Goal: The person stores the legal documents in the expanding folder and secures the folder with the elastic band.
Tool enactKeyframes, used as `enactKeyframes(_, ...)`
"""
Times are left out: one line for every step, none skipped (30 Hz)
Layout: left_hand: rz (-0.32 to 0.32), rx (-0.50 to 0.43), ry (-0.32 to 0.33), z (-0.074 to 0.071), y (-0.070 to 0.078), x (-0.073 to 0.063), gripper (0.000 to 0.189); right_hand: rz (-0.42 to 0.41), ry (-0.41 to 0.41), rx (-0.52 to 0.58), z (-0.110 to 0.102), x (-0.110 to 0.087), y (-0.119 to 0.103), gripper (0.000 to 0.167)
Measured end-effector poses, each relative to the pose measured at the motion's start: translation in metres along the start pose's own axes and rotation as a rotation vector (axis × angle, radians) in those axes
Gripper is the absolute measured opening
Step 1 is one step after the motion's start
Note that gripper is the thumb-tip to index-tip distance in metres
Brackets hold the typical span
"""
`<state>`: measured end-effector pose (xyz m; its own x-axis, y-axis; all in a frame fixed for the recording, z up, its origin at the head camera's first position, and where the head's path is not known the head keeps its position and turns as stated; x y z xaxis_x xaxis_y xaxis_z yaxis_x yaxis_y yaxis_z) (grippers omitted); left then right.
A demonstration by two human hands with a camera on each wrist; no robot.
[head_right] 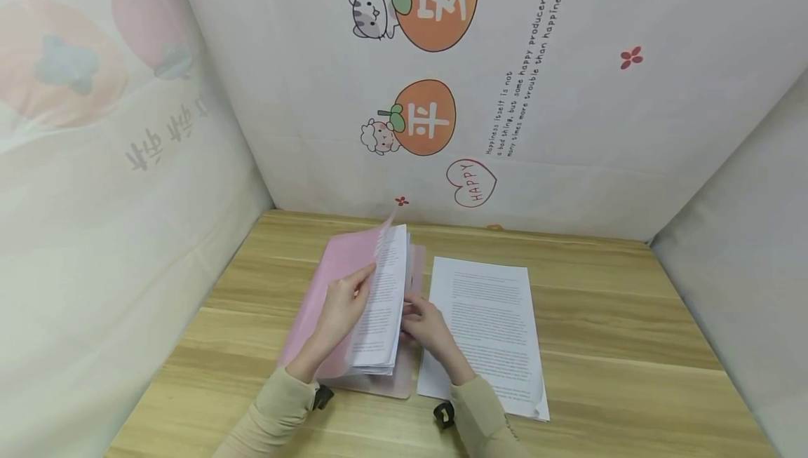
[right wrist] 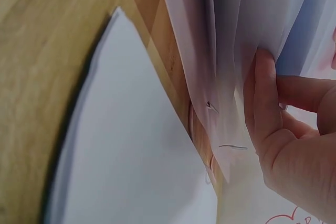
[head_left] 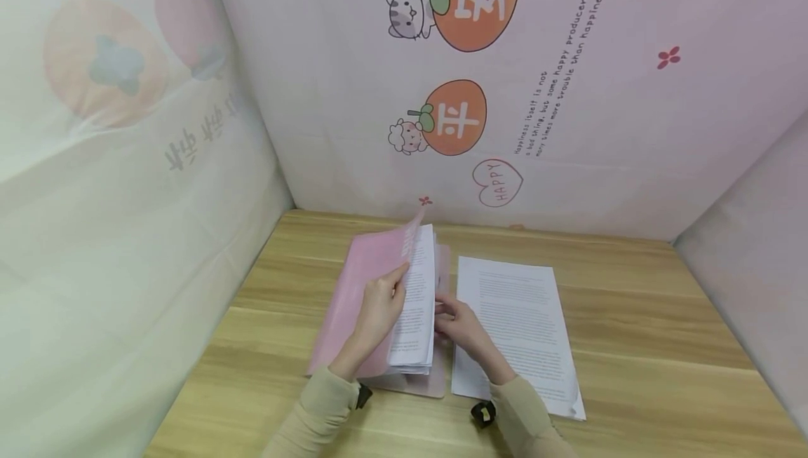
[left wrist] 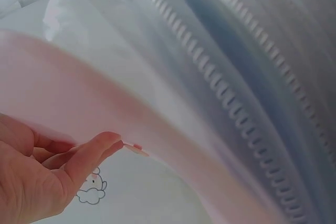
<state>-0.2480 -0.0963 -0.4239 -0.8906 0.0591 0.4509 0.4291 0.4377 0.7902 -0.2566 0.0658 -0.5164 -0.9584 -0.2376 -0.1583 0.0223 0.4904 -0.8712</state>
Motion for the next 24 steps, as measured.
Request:
enactKeyframes(0.004,0.000,0.002,0.000,0.000,0.000,0.040,0.004,0.000,-0.004,0.001,0.001,0.001,0.052)
enactKeyframes(0.007,0.000,0.004,0.000,0.000,0.000,0.040,0.006,0.000,-0.004,0.002,0.001,0.001,0.052)
enactKeyframes(0.007,-0.001,0.003,0.000,0.000,0.000,0.040,0.003,0.001,-0.008,0.002,0.002,0.000,0.052)
enactKeyframes(0.009,-0.001,0.004,0.000,0.000,0.000,0.040,0.005,0.001,-0.012,0.003,0.002,0.001,0.053)
enactKeyframes(0.008,-0.001,0.004,0.000,0.000,0.000,0.040,0.006,0.001,-0.013,0.003,0.003,0.000,0.053)
enactKeyframes(0.006,-0.005,0.003,0.000,0.000,0.000,0.040,0.002,-0.002,-0.016,0.004,0.003,0.000,0.053)
enactKeyframes(0.002,-0.009,-0.001,0.000,0.000,0.000,0.040,0.000,-0.002,-0.016,0.004,0.003,0.000,0.052)
enactKeyframes(-0.002,-0.011,-0.004,0.000,0.000,0.000,0.040,-0.001,-0.002,-0.016,0.005,0.003,-0.001,0.052)
enactKeyframes(-0.009,-0.017,-0.006,0.000,-0.001,0.000,0.040,-0.002,-0.002,-0.017,0.005,0.003,-0.001,0.052)
enactKeyframes(-0.010,-0.015,-0.007,0.000,-0.001,0.000,0.040,0.004,-0.002,-0.015,0.005,0.003,-0.001,0.052)
enactKeyframes(-0.011,-0.015,-0.008,0.001,-0.001,0.000,0.040,0.005,-0.001,-0.014,0.005,0.003,-0.002,0.052)
enactKeyframes(-0.010,-0.011,-0.009,0.001,-0.001,0.000,0.040,0.005,-0.001,-0.015,0.005,0.003,-0.002,0.052)
enactKeyframes(-0.010,-0.004,-0.009,0.001,-0.001,0.000,0.040,0.008,-0.001,-0.015,0.005,0.002,-0.002,0.052)
enactKeyframes(-0.009,0.000,-0.009,0.002,-0.001,-0.001,0.040,0.009,-0.002,-0.016,0.005,0.002,-0.002,0.052)
enactKeyframes(-0.002,0.009,-0.008,0.002,0.000,-0.001,0.040,0.006,-0.006,-0.022,0.004,0.001,-0.002,0.052)
enactKeyframes(-0.001,0.013,-0.007,0.002,0.000,-0.001,0.040,0.003,-0.010,-0.024,0.003,0.001,-0.002,0.052)
enactKeyframes(0.000,0.014,-0.008,0.002,0.000,-0.001,0.040,-0.004,-0.015,-0.025,0.002,0.000,-0.003,0.052)
enactKeyframes(0.001,0.016,-0.007,0.003,0.000,-0.001,0.040,-0.012,-0.022,-0.023,0.001,-0.001,-0.003,0.052)
enactKeyframes(0.003,0.021,-0.006,0.003,0.000,-0.001,0.040,-0.020,-0.024,-0.027,-0.001,-0.001,-0.003,0.052)
enactKeyframes(0.006,0.025,-0.004,0.003,0.000,-0.001,0.040,-0.026,-0.026,-0.026,-0.002,-0.002,-0.003,0.052)
enactKeyframes(0.004,0.023,-0.005,0.003,-0.001,-0.001,0.040,-0.034,-0.031,-0.023,-0.004,-0.003,-0.003,0.052)
enactKeyframes(-0.002,0.022,-0.005,0.002,-0.001,-0.001,0.040,-0.042,-0.034,-0.020,-0.006,-0.004,-0.003,0.053)
enactKeyframes(-0.005,0.022,-0.005,0.002,-0.002,-0.001,0.040,-0.053,-0.035,-0.017,-0.008,-0.005,-0.003,0.053)
enactKeyframes(-0.007,0.024,-0.004,0.002,-0.002,-0.001,0.040,-0.056,-0.034,-0.013,-0.011,-0.006,-0.003,0.054)
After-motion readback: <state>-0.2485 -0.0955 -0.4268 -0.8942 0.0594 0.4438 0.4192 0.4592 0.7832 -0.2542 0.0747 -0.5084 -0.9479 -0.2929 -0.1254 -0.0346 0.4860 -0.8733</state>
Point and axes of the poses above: each hand's wrist, its own x-axis towards the middle knuckle, its own z-axis out of the palm, y = z × x, the point moved 6 cm from there along x, towards the middle knuckle, and after that the axes turned 11 degrees about -x, right-handed, at the moved point
